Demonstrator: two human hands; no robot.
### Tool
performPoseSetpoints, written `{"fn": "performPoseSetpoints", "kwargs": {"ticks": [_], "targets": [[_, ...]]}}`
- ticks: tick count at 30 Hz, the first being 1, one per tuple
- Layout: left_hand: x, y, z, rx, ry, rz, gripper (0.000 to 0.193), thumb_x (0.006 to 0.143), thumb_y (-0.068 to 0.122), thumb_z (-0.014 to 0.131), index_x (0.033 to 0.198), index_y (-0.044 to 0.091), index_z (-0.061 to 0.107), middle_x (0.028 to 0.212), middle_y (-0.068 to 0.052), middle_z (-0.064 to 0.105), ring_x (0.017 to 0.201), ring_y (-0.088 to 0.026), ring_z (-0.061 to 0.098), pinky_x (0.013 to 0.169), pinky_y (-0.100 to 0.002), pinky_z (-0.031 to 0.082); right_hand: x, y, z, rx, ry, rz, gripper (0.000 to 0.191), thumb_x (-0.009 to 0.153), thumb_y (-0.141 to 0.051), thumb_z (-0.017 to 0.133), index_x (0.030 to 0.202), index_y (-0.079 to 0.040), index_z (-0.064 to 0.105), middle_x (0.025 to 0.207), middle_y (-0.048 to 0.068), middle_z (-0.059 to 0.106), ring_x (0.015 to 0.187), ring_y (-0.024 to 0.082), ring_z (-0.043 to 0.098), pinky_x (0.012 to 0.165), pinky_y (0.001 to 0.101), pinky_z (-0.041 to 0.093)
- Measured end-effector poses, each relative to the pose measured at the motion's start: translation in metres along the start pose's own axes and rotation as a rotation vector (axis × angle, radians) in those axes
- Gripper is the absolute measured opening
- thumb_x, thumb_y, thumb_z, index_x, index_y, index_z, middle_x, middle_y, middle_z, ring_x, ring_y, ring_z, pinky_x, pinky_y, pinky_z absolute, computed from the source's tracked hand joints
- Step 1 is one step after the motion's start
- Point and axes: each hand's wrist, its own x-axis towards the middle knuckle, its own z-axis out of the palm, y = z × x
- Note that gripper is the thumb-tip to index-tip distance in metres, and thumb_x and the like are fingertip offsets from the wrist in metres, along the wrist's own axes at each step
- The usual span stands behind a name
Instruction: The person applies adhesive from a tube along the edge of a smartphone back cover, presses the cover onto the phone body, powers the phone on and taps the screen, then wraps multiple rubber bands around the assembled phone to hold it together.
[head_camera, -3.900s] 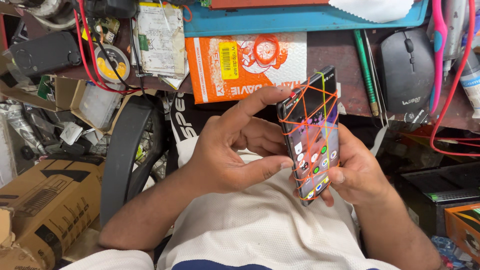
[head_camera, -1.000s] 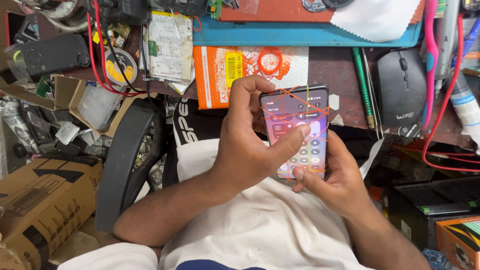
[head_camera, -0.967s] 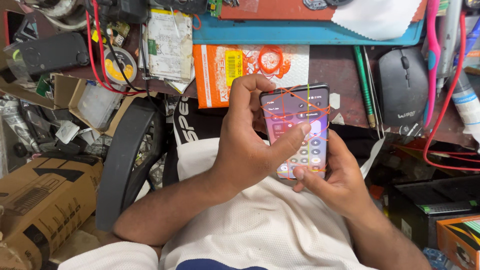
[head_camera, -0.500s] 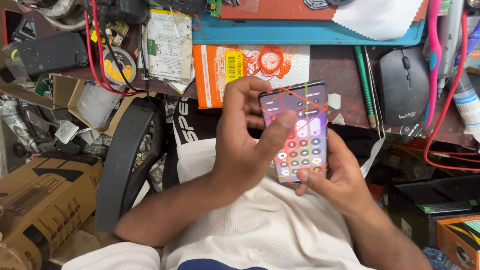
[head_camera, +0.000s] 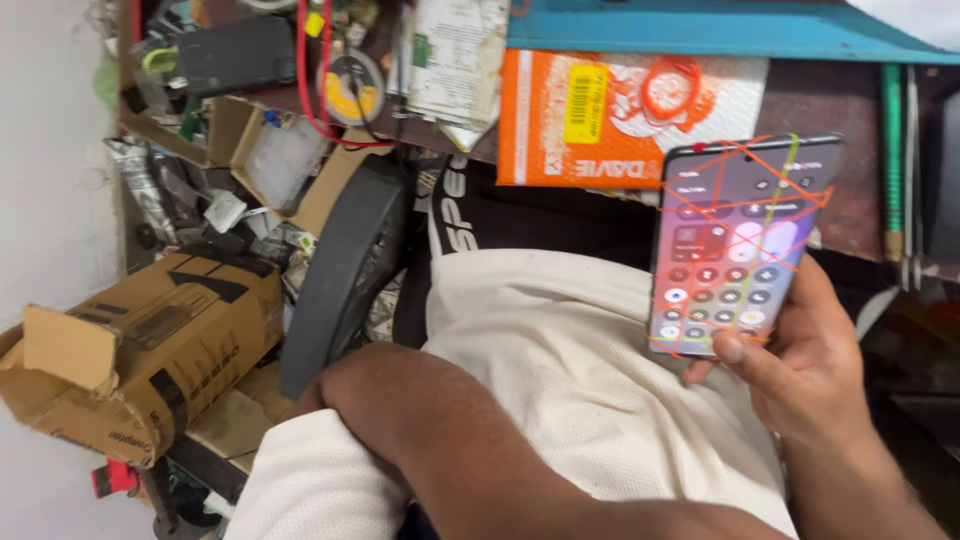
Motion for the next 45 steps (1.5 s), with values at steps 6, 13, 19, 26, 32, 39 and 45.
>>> {"fn": "performPoseSetpoints", "kwargs": {"ticks": [6, 13, 19, 26, 32, 39, 45], "targets": [[0.01, -0.016, -0.025, -0.102, -0.065, 0.048, 0.044, 0.094, 0.014, 0.076, 0.13, 0.001, 0.055, 0.124, -0.016, 0.061, 0.113, -0.028, 0.063, 0.097, -0.037, 0.051, 0.0, -0.001, 0.0, 0.0, -0.009, -0.005, 0.08, 0.091, 0.0, 0.069, 0.16, 0.003, 0.029, 0.131, 0.02, 0.063, 0.106, 0.027, 0.071, 0.07, 0.04, 0.067], [0.043, -0.065, -0.047, 0.338, 0.429, -0.212, 0.043, 0.092, 0.014, 0.078, 0.13, 0.002, 0.058, 0.126, -0.016, 0.062, 0.116, -0.03, 0.064, 0.098, -0.039, 0.049, -0.006, -0.003, -0.003, -0.055, -0.044, 0.017, 0.081, 0.089, -0.003, 0.074, 0.157, 0.002, 0.03, 0.135, 0.013, 0.059, 0.112, 0.02, 0.066, 0.085, 0.0373, 0.062], [0.052, -0.075, -0.03, 0.333, 0.454, -0.377, 0.037, 0.091, 0.013, 0.078, 0.123, 0.003, 0.063, 0.114, -0.01, 0.068, 0.105, -0.026, 0.064, 0.095, -0.036, 0.05, -0.007, -0.003, 0.0, -0.222, -0.082, -0.062, 0.079, 0.088, -0.004, 0.076, 0.154, 0.002, 0.034, 0.141, 0.01, 0.056, 0.129, 0.018, 0.058, 0.11, 0.0373, 0.05], [0.049, -0.078, -0.03, 0.233, 0.461, -0.412, 0.03, 0.091, 0.012, 0.076, 0.117, 0.005, 0.064, 0.105, -0.007, 0.067, 0.097, -0.022, 0.065, 0.092, -0.033, 0.051, -0.003, -0.007, 0.004, -0.202, -0.072, -0.046, 0.081, 0.087, -0.004, 0.076, 0.155, 0.001, 0.033, 0.141, 0.011, 0.055, 0.131, 0.018, 0.057, 0.111, 0.0367, 0.049], [0.045, -0.078, -0.032, 0.128, 0.457, -0.44, 0.031, 0.09, 0.006, 0.07, 0.12, 0.003, 0.064, 0.104, -0.008, 0.066, 0.096, -0.022, 0.065, 0.091, -0.031, 0.053, -0.001, -0.007, 0.003, -0.21, -0.098, -0.047, 0.076, 0.088, -0.005, 0.076, 0.153, 0.001, 0.037, 0.141, 0.01, 0.056, 0.132, 0.018, 0.057, 0.111, 0.0367, 0.049], [0.042, -0.08, -0.029, 0.091, 0.47, -0.482, 0.028, 0.094, 0.01, 0.074, 0.12, 0.004, 0.066, 0.103, -0.007, 0.067, 0.093, -0.018, 0.066, 0.087, -0.028, 0.055, -0.001, -0.01, 0.005, -0.19, -0.099, -0.023, 0.074, 0.088, -0.006, 0.076, 0.152, 0.0, 0.038, 0.139, 0.01, 0.058, 0.129, 0.018, 0.059, 0.108, 0.0367, 0.051], [0.045, -0.084, -0.023, 0.105, 0.523, -0.51, 0.024, 0.096, 0.016, 0.083, 0.108, 0.006, 0.066, 0.099, -0.004, 0.07, 0.091, -0.015, 0.069, 0.085, -0.027, 0.057, -0.002, -0.007, 0.006, -0.27, -0.096, -0.022, 0.071, 0.088, -0.004, 0.074, 0.149, 0.001, 0.039, 0.137, 0.012, 0.059, 0.13, 0.019, 0.059, 0.113, 0.0382, 0.048]]}}
